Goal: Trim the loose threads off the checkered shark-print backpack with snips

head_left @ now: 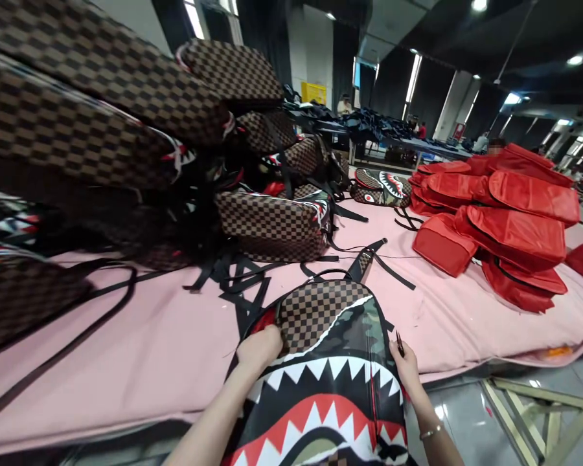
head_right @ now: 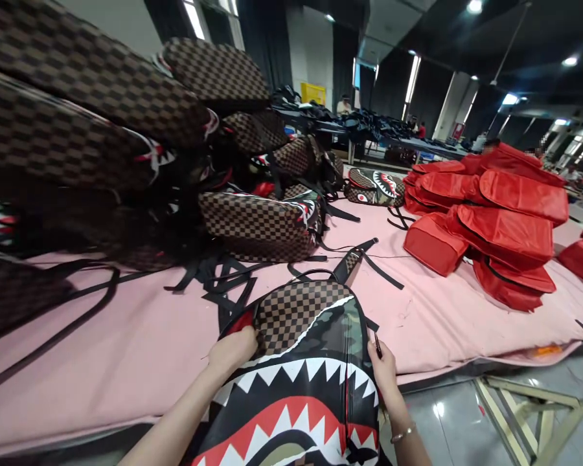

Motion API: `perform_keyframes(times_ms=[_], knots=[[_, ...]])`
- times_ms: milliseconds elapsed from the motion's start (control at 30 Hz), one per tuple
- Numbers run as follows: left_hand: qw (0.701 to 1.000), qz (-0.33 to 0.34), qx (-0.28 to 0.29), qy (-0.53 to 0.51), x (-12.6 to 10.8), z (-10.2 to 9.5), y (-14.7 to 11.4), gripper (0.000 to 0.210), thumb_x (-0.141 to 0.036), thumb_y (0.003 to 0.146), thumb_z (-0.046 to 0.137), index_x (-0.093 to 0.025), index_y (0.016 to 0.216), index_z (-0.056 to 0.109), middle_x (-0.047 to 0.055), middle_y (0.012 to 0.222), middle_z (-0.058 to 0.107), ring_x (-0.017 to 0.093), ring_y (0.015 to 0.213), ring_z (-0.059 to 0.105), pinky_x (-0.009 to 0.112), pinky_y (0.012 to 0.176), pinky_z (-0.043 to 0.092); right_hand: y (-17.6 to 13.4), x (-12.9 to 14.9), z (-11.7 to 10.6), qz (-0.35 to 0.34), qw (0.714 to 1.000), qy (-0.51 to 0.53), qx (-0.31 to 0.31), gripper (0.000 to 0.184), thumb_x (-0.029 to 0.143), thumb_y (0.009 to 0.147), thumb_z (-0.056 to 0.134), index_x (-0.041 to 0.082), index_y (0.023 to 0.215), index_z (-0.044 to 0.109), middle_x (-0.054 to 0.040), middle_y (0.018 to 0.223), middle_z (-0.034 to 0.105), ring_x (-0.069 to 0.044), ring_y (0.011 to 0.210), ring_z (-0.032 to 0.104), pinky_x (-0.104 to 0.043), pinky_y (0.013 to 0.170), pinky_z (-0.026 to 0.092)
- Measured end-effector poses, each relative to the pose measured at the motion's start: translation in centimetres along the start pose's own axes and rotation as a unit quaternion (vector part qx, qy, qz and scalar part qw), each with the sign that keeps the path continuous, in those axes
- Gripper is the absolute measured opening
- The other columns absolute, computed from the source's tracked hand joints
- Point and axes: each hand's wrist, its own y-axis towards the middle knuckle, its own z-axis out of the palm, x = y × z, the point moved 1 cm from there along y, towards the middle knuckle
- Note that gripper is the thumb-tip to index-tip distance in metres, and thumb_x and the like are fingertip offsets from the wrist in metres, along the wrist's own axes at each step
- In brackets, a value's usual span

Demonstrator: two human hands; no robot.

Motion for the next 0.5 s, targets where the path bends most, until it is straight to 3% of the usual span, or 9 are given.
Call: perform_keyframes(times_ms=[133, 200, 267, 333, 433, 467, 500], knots=[[0.996, -0.012, -0.010, -0.083, 0.5, -1.8, 0.4, 0.024, -0.028, 0.076, 0.048, -0.010, 0.069, 0.061, 0.026, 0.077, 0.064, 0.046, 0.090, 0.060, 0.059, 0.082, 0.041, -0.1, -0.6, 0.6, -0.001, 0.998, 0.018, -0.055, 0.055, 0.061, 0.071, 0.059, 0.011, 0.089, 0.068, -0.0070, 0.083, 0.065, -0.022, 0.084, 0.057, -0.029, 0.079, 0.042], [0.987, -0.014, -0.022, -0.156, 1.1, -2.8, -0.1, 0.033, -0.043, 0.078, 0.048, -0.013, 0.072, 0.061, 0.020, 0.072, 0.065, 0.040, 0.084, 0.062, 0.055, 0.080, 0.044, -0.1, -1.0, 0.8, 0.008, 0.996, 0.038, -0.083, 0.059, 0.063, 0.067, 0.061, 0.011, 0.095, 0.068, -0.0071, 0.083, 0.066, -0.023, 0.084, 0.057, -0.030, 0.078, 0.042], [0.970, -0.004, -0.027, -0.240, 1.6, -3.4, -0.9, 0.043, -0.050, 0.083, 0.037, -0.015, 0.086, 0.061, 0.013, 0.071, 0.065, 0.031, 0.074, 0.064, 0.045, 0.073, 0.050, 0.0, -1.2, 0.9, 0.016, 0.995, 0.052, -0.081, 0.056, 0.063, 0.066, 0.062, 0.012, 0.088, 0.068, -0.0061, 0.075, 0.065, -0.021, 0.076, 0.056, -0.029, 0.071, 0.042], [0.916, -0.012, -0.038, -0.399, 2.1, -3.2, -1.8, 0.045, -0.050, 0.084, 0.035, -0.014, 0.095, 0.060, 0.010, 0.072, 0.065, 0.025, 0.067, 0.063, 0.038, 0.064, 0.051, 0.1, -1.2, 1.0, 0.017, 0.996, 0.065, -0.052, 0.051, 0.063, 0.068, 0.061, 0.013, 0.074, 0.063, -0.0033, 0.064, 0.058, -0.017, 0.064, 0.050, -0.026, 0.061, 0.040], [0.788, -0.063, -0.091, -0.606, 3.1, -2.2, -2.8, 0.039, -0.046, 0.071, 0.057, -0.012, 0.089, 0.061, 0.007, 0.069, 0.064, 0.021, 0.062, 0.060, 0.031, 0.058, 0.050, 0.3, -1.1, 1.3, 0.011, 0.998, 0.063, -0.013, 0.050, 0.064, 0.070, 0.060, 0.014, 0.065, 0.055, 0.0010, 0.055, 0.048, -0.011, 0.053, 0.042, -0.023, 0.049, 0.033], [0.763, -0.080, -0.114, -0.631, 3.5, -1.9, -3.1, 0.037, -0.043, 0.068, 0.062, -0.012, 0.088, 0.061, 0.006, 0.069, 0.063, 0.020, 0.062, 0.059, 0.030, 0.058, 0.049, 0.3, -1.1, 1.3, 0.015, 0.998, 0.059, -0.007, 0.051, 0.066, 0.069, 0.059, 0.015, 0.066, 0.055, 0.0021, 0.052, 0.046, -0.010, 0.050, 0.040, -0.022, 0.047, 0.031], [0.758, -0.092, -0.131, -0.632, 4.1, -1.6, -3.4, 0.036, -0.041, 0.067, 0.063, -0.013, 0.090, 0.061, 0.005, 0.072, 0.064, 0.018, 0.064, 0.059, 0.028, 0.059, 0.049, 0.2, -1.1, 1.3, 0.021, 0.998, 0.057, -0.006, 0.052, 0.067, 0.068, 0.059, 0.014, 0.068, 0.057, 0.0026, 0.051, 0.045, -0.010, 0.048, 0.040, -0.022, 0.045, 0.031]])
